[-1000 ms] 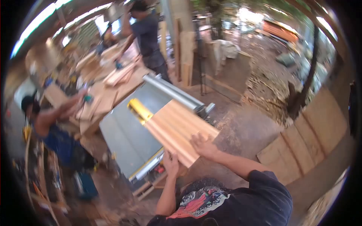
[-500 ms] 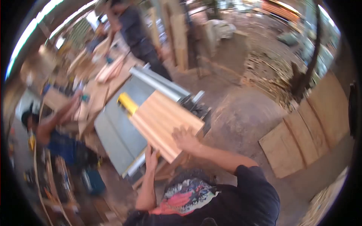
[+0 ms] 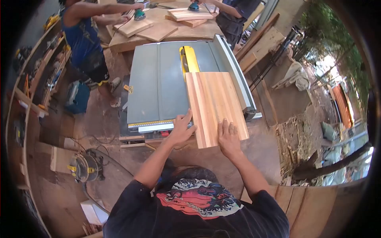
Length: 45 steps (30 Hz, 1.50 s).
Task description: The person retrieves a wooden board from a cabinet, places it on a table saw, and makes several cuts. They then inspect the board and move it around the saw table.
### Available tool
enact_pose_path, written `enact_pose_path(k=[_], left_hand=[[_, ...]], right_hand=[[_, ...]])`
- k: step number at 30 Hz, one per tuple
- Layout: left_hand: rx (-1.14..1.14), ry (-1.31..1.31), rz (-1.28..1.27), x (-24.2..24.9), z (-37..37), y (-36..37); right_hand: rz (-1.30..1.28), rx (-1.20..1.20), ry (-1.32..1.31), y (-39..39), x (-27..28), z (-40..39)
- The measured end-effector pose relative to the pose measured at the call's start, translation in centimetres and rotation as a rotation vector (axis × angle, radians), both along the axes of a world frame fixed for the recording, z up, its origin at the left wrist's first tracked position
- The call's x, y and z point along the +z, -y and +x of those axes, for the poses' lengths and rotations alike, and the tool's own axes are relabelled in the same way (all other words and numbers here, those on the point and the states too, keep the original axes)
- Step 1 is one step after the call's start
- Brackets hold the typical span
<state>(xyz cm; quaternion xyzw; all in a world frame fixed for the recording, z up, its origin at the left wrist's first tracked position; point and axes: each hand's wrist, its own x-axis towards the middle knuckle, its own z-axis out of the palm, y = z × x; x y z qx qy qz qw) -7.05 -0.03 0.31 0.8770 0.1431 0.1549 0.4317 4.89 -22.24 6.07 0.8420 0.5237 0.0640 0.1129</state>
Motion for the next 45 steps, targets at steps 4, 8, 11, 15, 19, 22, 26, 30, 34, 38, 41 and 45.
enact_pose_path(k=[4,8,11,15,19,22,26,30,34,38,41,45], left_hand=[[-0.034,-0.035,0.018,1.3,0.0,-1.0],[-0.047,-0.044,0.034,1.7,0.4,-1.6],[-0.049,-0.019,0.089,0.8,0.9,-2.1],[-0.053,-0.037,0.113,0.6,1.4,-2.7],[-0.037,0.002,0.112,0.1,2.1,-3.1],[-0.028,0.005,0.109,-0.2,2.4,-3.4],[-0.035,-0.006,0.106,-0.3,3.1,-4.1],[-0.037,-0.043,0.089,-0.3,3.6,-4.6],[-0.035,-0.049,0.088,0.0,4.0,-5.2],[-0.016,-0.025,0.111,-0.9,4.8,-5.7],[-0.003,-0.018,0.124,-1.5,5.3,-6.1],[0.012,-0.003,0.118,-1.8,6.2,-6.8]], right_hand=[[-0.03,0.007,0.001,-0.7,0.2,0.1],[-0.047,0.01,0.04,-1.3,0.0,0.6],[-0.068,0.016,0.072,-1.8,-0.1,1.0],[-0.065,0.023,0.068,-2.4,0.2,1.4],[-0.052,0.042,0.105,-2.9,-0.2,2.1],[-0.049,0.051,0.103,-3.5,0.2,2.4],[-0.126,0.054,0.016,-4.7,2.0,3.1],[-0.208,0.128,-0.048,-5.0,3.9,5.0],[-0.259,0.169,-0.057,-5.7,4.9,6.2],[-0.284,0.201,-0.056,-6.6,4.9,7.1],[-0.271,0.215,-0.067,-7.3,4.9,7.4],[-0.251,0.186,-0.073,-8.2,4.6,8.3]])
